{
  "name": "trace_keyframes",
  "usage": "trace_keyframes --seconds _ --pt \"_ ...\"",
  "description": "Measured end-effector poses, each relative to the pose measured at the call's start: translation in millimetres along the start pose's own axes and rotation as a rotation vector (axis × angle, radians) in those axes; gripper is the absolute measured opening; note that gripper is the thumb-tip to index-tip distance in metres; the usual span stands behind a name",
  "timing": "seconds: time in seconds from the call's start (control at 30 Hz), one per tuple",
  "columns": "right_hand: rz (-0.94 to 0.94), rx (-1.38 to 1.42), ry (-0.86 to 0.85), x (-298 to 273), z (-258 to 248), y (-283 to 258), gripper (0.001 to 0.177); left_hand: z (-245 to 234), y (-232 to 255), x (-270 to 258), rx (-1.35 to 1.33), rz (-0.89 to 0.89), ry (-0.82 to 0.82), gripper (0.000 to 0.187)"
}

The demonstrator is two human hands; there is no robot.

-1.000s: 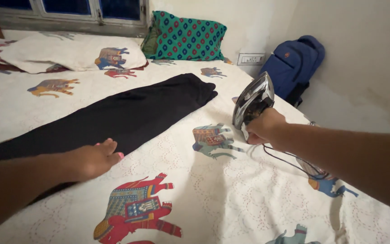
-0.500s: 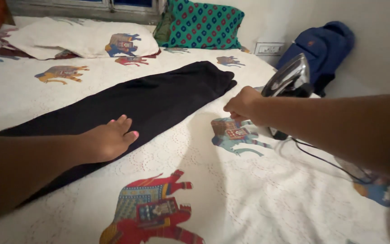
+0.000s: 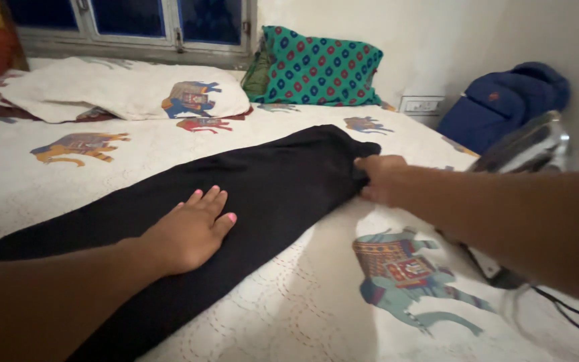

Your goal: The person irons a pair of black pants on a bed, smoothing the fabric with an electric iron. They repeatedly lift, fold, and reposition the pants to iron different sections, including the legs and waistband, before folding the garment and placing it on a pile of other clothes.

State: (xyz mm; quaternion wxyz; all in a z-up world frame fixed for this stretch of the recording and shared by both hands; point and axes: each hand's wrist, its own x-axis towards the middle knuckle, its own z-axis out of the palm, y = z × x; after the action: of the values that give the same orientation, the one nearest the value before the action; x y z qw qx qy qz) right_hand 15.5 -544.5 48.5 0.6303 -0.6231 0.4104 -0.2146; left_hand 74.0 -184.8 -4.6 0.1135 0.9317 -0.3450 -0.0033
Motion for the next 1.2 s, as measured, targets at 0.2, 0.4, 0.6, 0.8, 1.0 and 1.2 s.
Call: trace_keyframes --seconds 0.2,0.4,0.6,0.8,1.0,1.2 --pt "0.27 0.084 0.157 14.7 28.7 -20.8 0.032 10.8 -21.9 10.5 -0.071 0.085 0.135 0.061" --pt "0.363 0.177 -0.037 32.0 38.6 -37.9 0.025 15.7 -30.1 13.1 -0.138 0.119 0.208 0.053" --pt "-0.073 0.175 -0.213 31.4 67.8 -61.0 0.025 21.2 -36.0 18.2 -0.247 0.096 0.208 0.054" --pt "-0.862 -0.378 -0.309 -103.8 115.3 -61.5 0.026 -31.9 -36.6 19.5 -1.597 -0.297 0.204 0.084" --pt "-1.419 -0.952 -0.852 -231.9 115.2 10.3 0.083 -76.6 -40.2 -69.0 -2.22 -0.544 0.192 0.106" --pt "-1.186 -1.247 -0.787 -278.0 121.3 18.7 0.093 -55.4 -56.1 -65.0 -2.127 -0.581 0.298 0.057"
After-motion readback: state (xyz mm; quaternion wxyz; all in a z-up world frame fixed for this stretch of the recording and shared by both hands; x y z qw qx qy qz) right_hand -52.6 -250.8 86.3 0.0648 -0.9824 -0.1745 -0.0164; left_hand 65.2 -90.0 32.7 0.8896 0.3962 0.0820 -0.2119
